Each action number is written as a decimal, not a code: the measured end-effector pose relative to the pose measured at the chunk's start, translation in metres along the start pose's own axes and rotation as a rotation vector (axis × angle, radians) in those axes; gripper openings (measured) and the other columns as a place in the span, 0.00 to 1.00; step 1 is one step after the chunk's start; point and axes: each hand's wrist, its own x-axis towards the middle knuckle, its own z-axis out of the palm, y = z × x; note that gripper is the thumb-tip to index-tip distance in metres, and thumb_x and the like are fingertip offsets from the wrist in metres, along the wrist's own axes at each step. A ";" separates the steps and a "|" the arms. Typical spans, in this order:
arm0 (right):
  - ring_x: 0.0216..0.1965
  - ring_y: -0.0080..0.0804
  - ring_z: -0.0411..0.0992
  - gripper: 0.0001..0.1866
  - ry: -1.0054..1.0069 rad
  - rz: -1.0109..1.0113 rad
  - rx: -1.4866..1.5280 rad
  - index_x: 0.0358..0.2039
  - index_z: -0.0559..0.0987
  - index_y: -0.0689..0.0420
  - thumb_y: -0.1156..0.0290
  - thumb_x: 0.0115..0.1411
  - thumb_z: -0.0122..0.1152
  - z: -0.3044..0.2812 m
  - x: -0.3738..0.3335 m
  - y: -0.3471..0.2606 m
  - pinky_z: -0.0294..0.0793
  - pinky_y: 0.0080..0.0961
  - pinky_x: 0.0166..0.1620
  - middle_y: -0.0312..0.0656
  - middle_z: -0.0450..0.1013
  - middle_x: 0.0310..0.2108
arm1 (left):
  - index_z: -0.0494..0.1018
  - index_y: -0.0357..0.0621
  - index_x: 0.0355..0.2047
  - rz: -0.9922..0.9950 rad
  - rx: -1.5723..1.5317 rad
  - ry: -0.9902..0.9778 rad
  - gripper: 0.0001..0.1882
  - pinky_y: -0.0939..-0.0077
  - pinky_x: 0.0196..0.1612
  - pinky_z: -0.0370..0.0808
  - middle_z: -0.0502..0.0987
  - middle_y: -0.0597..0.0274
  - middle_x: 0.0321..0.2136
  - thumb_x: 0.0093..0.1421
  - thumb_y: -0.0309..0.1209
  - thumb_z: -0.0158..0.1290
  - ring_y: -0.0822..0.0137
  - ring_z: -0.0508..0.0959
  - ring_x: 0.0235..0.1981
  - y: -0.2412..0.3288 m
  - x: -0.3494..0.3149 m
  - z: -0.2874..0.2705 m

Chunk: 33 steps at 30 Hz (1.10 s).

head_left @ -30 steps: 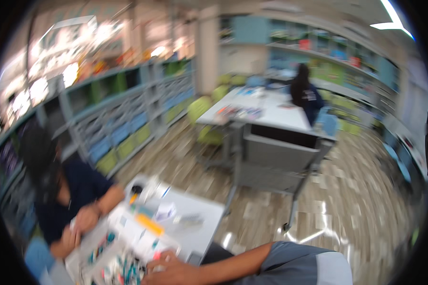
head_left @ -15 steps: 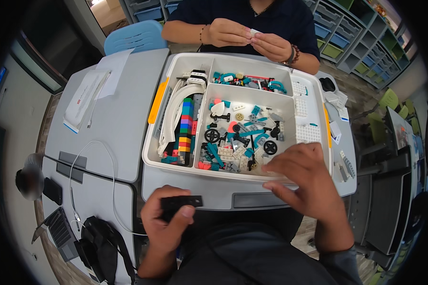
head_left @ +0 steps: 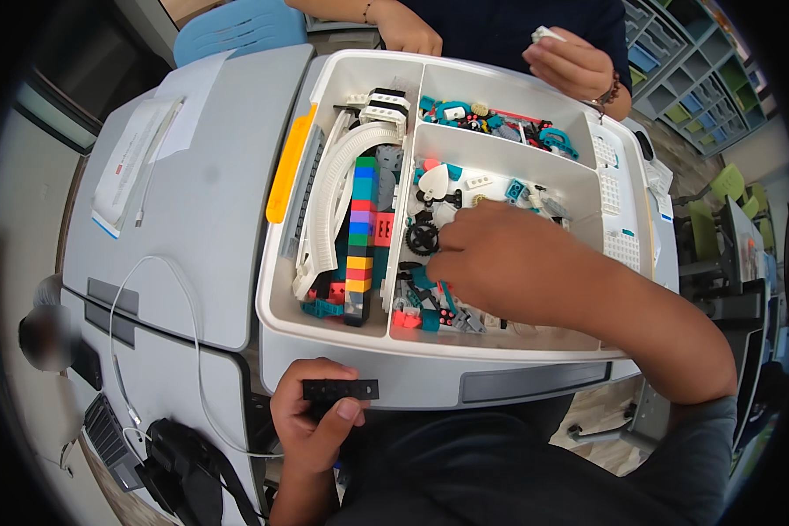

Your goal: The person picks various plastic building blocks from a compartmentalized tray and connects them by hand to form small structures. They repeatedly select pieces, align them, and press them together while working at a table.

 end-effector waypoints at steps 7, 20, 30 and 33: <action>0.36 0.40 0.73 0.08 0.118 0.177 0.029 0.31 0.78 0.55 0.78 0.48 0.64 0.012 -0.007 0.022 0.73 0.35 0.42 0.38 0.73 0.28 | 0.70 0.32 0.40 -0.047 0.089 0.165 0.18 0.79 0.26 0.75 0.78 0.51 0.31 0.56 0.30 0.63 0.73 0.75 0.21 -0.013 0.001 -0.002; 0.37 0.39 0.72 0.07 0.232 0.312 -0.001 0.31 0.79 0.54 0.72 0.51 0.69 0.019 -0.018 0.031 0.72 0.35 0.44 0.38 0.73 0.29 | 0.63 0.39 0.43 0.052 0.231 0.355 0.28 0.86 0.16 0.65 0.73 0.49 0.38 0.55 0.47 0.61 0.72 0.70 0.16 -0.030 0.001 0.002; 0.40 0.37 0.76 0.05 -0.022 0.257 -0.222 0.28 0.83 0.56 0.70 0.52 0.67 0.005 -0.009 0.007 0.75 0.32 0.43 0.41 0.78 0.31 | 0.63 0.37 0.44 0.231 0.054 0.194 0.18 0.81 0.20 0.61 0.69 0.53 0.38 0.57 0.35 0.50 0.72 0.64 0.15 -0.035 0.013 -0.007; 0.39 0.37 0.77 0.04 0.033 0.239 -0.236 0.27 0.84 0.56 0.71 0.53 0.65 0.011 -0.010 0.021 0.77 0.33 0.41 0.43 0.79 0.30 | 0.64 0.36 0.43 0.259 0.020 0.232 0.18 0.80 0.20 0.61 0.68 0.54 0.40 0.57 0.35 0.50 0.72 0.65 0.15 -0.030 0.012 -0.001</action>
